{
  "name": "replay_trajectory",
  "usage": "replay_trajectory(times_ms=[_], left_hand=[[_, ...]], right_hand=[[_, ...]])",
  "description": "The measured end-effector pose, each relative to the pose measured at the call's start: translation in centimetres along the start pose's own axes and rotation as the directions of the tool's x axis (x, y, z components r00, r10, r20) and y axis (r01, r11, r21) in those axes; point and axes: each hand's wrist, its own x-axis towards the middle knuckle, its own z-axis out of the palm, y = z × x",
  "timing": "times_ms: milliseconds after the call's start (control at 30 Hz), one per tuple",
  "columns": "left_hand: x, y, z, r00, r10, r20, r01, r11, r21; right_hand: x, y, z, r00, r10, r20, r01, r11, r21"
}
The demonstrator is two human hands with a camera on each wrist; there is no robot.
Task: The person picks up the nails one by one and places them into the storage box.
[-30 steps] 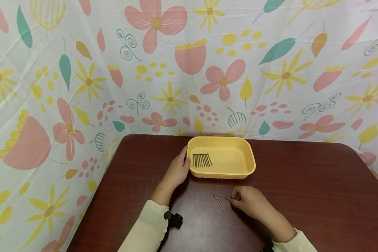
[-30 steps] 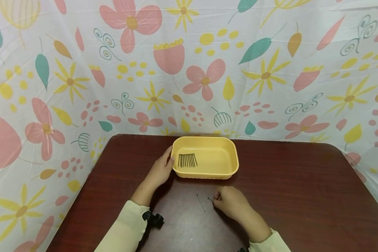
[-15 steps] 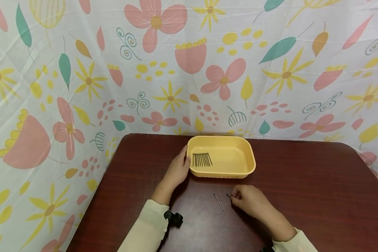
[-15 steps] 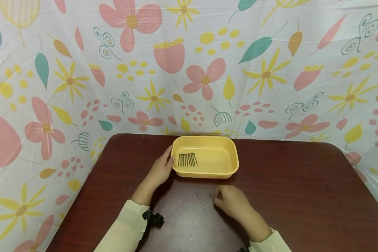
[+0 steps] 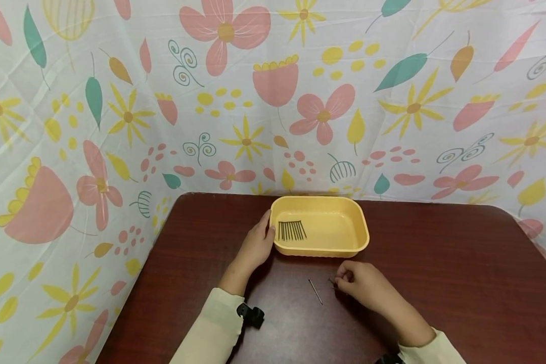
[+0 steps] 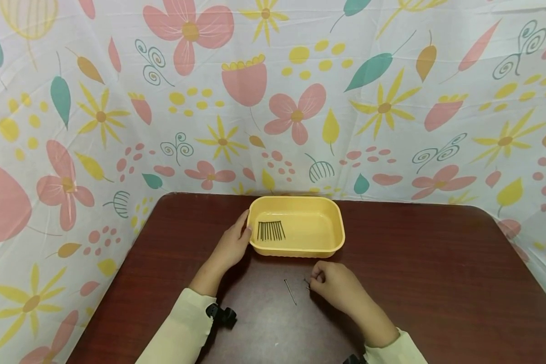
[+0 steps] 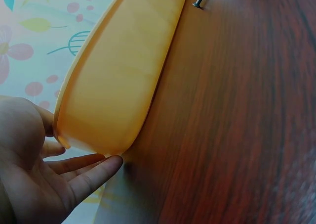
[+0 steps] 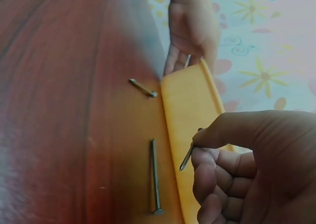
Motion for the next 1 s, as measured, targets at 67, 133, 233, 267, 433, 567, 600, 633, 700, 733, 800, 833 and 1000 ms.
replay_trajectory(times_ms=[67, 133, 233, 267, 433, 567, 600, 633, 700, 733, 800, 833, 1000], left_hand=[[0.1, 0.0, 0.0, 1.000, 0.003, 0.001, -0.003, 1.000, 0.001], [0.1, 0.0, 0.0, 1.000, 0.005, 0.003, -0.005, 1.000, 0.000], [0.1, -0.1, 0.0, 1.000, 0.004, 0.009, -0.004, 1.000, -0.001], [0.1, -0.1, 0.0, 1.000, 0.004, 0.010, -0.004, 1.000, -0.002], [0.0, -0.1, 0.0, 1.000, -0.001, 0.009, 0.001, 1.000, -0.002], [-0.1, 0.0, -0.1, 1.000, -0.004, 0.006, 0.004, 1.000, -0.006], [-0.1, 0.0, -0.1, 1.000, -0.002, 0.004, 0.002, 1.000, -0.005], [-0.1, 0.0, -0.1, 1.000, -0.001, 0.004, 0.001, 1.000, -0.006], [-0.1, 0.0, -0.1, 1.000, 0.000, 0.004, 0.000, 1.000, -0.007], [-0.1, 0.0, -0.1, 1.000, -0.001, 0.004, 0.001, 1.000, -0.006], [-0.1, 0.0, -0.1, 1.000, 0.001, 0.006, -0.001, 1.000, -0.005], [-0.1, 0.0, -0.1, 1.000, 0.000, 0.006, 0.000, 1.000, -0.006], [0.0, 0.0, -0.1, 1.000, 0.002, 0.007, -0.002, 1.000, -0.003]], right_hand=[[0.0, 0.0, -0.3, 1.000, -0.004, 0.009, 0.003, 0.999, 0.036], [0.0, -0.1, -0.6, 1.000, -0.008, 0.012, 0.007, 0.998, 0.061], [0.0, -0.1, -1.1, 1.000, -0.011, -0.002, 0.011, 0.997, 0.075], [0.1, -0.2, -1.3, 1.000, -0.013, -0.011, 0.013, 0.997, 0.074], [0.4, -0.5, -1.9, 0.998, -0.037, -0.058, 0.041, 0.997, 0.070], [0.7, -0.8, -2.3, 0.996, -0.046, -0.080, 0.053, 0.995, 0.086], [0.8, -1.0, -2.4, 0.995, -0.046, -0.084, 0.054, 0.994, 0.091], [1.0, -1.1, -2.6, 0.995, -0.045, -0.091, 0.054, 0.994, 0.097], [1.3, -1.3, -2.8, 0.993, -0.044, -0.107, 0.055, 0.993, 0.102], [1.5, -1.4, -3.0, 0.993, -0.042, -0.114, 0.054, 0.993, 0.105], [2.0, -1.5, -3.2, 0.991, -0.040, -0.127, 0.055, 0.991, 0.119], [2.2, -1.6, -3.3, 0.990, -0.037, -0.133, 0.054, 0.990, 0.128], [3.6, -2.0, -3.9, 0.991, -0.009, -0.134, 0.031, 0.986, 0.164]])
